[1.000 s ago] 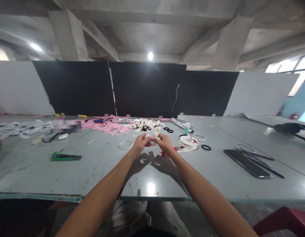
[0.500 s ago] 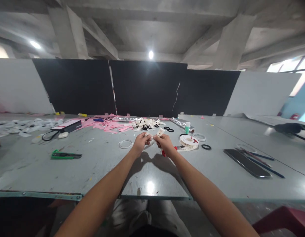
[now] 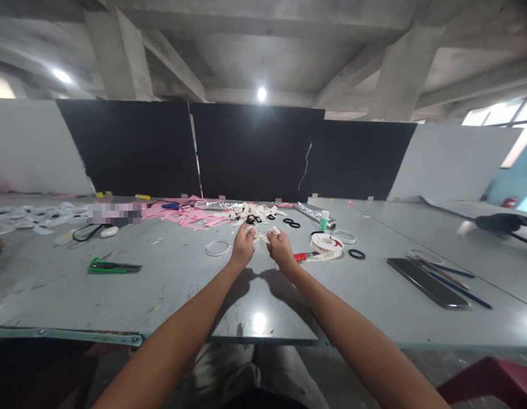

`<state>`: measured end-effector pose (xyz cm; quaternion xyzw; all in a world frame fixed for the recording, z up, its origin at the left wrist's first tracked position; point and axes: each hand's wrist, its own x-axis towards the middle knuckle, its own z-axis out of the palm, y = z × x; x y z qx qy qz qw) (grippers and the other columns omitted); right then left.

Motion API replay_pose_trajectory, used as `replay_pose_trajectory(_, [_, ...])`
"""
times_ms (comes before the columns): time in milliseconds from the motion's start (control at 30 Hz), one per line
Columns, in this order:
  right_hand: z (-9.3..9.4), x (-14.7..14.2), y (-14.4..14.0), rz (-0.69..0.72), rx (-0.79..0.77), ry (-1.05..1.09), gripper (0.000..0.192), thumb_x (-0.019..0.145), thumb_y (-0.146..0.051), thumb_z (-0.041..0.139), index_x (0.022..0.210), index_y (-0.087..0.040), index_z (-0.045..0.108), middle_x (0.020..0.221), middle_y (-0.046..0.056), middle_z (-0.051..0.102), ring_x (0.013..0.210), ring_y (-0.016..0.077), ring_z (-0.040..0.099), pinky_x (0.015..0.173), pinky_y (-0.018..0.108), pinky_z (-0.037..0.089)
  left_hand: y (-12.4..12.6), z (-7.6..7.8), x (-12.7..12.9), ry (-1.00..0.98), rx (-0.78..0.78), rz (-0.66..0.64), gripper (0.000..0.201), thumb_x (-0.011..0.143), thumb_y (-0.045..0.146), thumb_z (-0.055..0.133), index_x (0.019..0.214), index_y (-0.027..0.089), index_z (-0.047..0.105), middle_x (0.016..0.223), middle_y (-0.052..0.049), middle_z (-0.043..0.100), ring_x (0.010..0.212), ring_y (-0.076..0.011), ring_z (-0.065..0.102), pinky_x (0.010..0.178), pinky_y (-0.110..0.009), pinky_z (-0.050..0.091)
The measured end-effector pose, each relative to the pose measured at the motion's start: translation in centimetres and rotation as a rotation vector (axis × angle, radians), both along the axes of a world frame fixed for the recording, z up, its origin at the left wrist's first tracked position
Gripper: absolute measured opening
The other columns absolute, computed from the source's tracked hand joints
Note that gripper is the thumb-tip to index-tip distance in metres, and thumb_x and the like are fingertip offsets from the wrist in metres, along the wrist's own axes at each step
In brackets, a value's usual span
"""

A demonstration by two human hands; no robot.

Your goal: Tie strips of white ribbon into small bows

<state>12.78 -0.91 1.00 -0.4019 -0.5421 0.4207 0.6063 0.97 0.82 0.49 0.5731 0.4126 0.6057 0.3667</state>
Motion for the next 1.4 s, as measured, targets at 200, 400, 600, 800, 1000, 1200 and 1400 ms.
replay_pose_trajectory(200, [-0.4,-0.4,0.1,-0.087,-0.003,0.074,0.022,0.078,-0.042,0.048,0.072,-0.023,0.038,0.045,-0.010,0.034,0.035,0.0066,0.028,0.037,0.019,0.025,0.1,-0.1,0.3,0.009,0.107,0.146,0.017,0.083,0.036,0.051,0.079,0.020,0.047,0.063,0.003,0.048,0.056,-0.0121,0.046,0.054,-0.023,0.034])
replay_pose_trajectory(400, [0.0,-1.0,-0.4,-0.051,-0.097,0.266,0.027,0.076,-0.044,0.050,0.072,-0.024,0.031,0.044,-0.013,0.026,0.034,0.0058,0.021,0.034,0.018,0.018,-0.3,-0.1,1.2,-0.107,0.064,0.133,0.022,0.083,0.042,0.049,0.082,0.021,0.045,0.064,0.003,0.048,0.054,-0.0113,0.046,0.051,-0.022,0.035])
replay_pose_trajectory(600, [0.5,-1.0,-0.4,0.019,-0.102,0.363,0.031,0.074,-0.045,0.052,0.071,-0.024,0.029,0.043,-0.013,0.024,0.033,0.0050,0.019,0.034,0.018,0.016,-0.5,0.2,2.1,-0.274,-0.012,0.084,0.024,0.083,0.045,0.046,0.083,0.022,0.039,0.061,0.006,0.042,0.043,-0.0077,0.041,0.042,-0.020,0.030])
replay_pose_trajectory(800, [0.2,-0.2,-0.2,0.131,-0.115,0.114,0.032,0.072,-0.051,0.054,0.070,-0.020,0.047,0.041,-0.009,0.038,0.032,0.0056,0.030,0.033,0.019,0.025,-0.3,0.4,1.0,-0.268,-0.087,0.021,0.028,0.080,0.048,0.049,0.079,0.022,0.040,0.053,0.008,0.040,0.037,-0.0065,0.036,0.038,-0.019,0.027])
replay_pose_trajectory(1000, [-0.3,1.1,0.1,0.139,-0.107,-0.107,0.030,0.067,-0.045,0.063,0.072,-0.016,0.056,0.048,-0.006,0.051,0.031,0.0063,0.039,0.029,0.020,0.028,-0.3,0.5,0.2,-0.229,-0.144,-0.141,0.043,0.078,0.059,0.048,0.092,0.019,0.053,0.051,0.007,0.045,0.035,-0.0069,0.035,0.036,-0.019,0.024])
replay_pose_trajectory(1200, [-0.4,1.4,0.4,0.173,-0.076,-0.140,0.031,0.072,-0.046,0.062,0.069,-0.017,0.053,0.050,-0.004,0.054,0.032,0.0068,0.042,0.030,0.020,0.029,-0.1,0.3,-0.3,-0.070,-0.206,-0.244,0.043,0.069,0.058,0.061,0.070,0.016,0.055,0.045,0.005,0.044,0.036,-0.0069,0.037,0.038,-0.021,0.027])
replay_pose_trajectory(1400, [0.0,1.7,0.2,0.091,-0.116,-0.155,0.028,0.070,-0.042,0.064,0.064,-0.018,0.052,0.041,-0.006,0.046,0.032,0.0070,0.040,0.032,0.018,0.027,0.1,0.2,-0.6,0.001,-0.164,-0.220,0.042,0.065,0.056,0.066,0.064,0.016,0.054,0.044,0.005,0.044,0.037,-0.0068,0.037,0.040,-0.022,0.029])
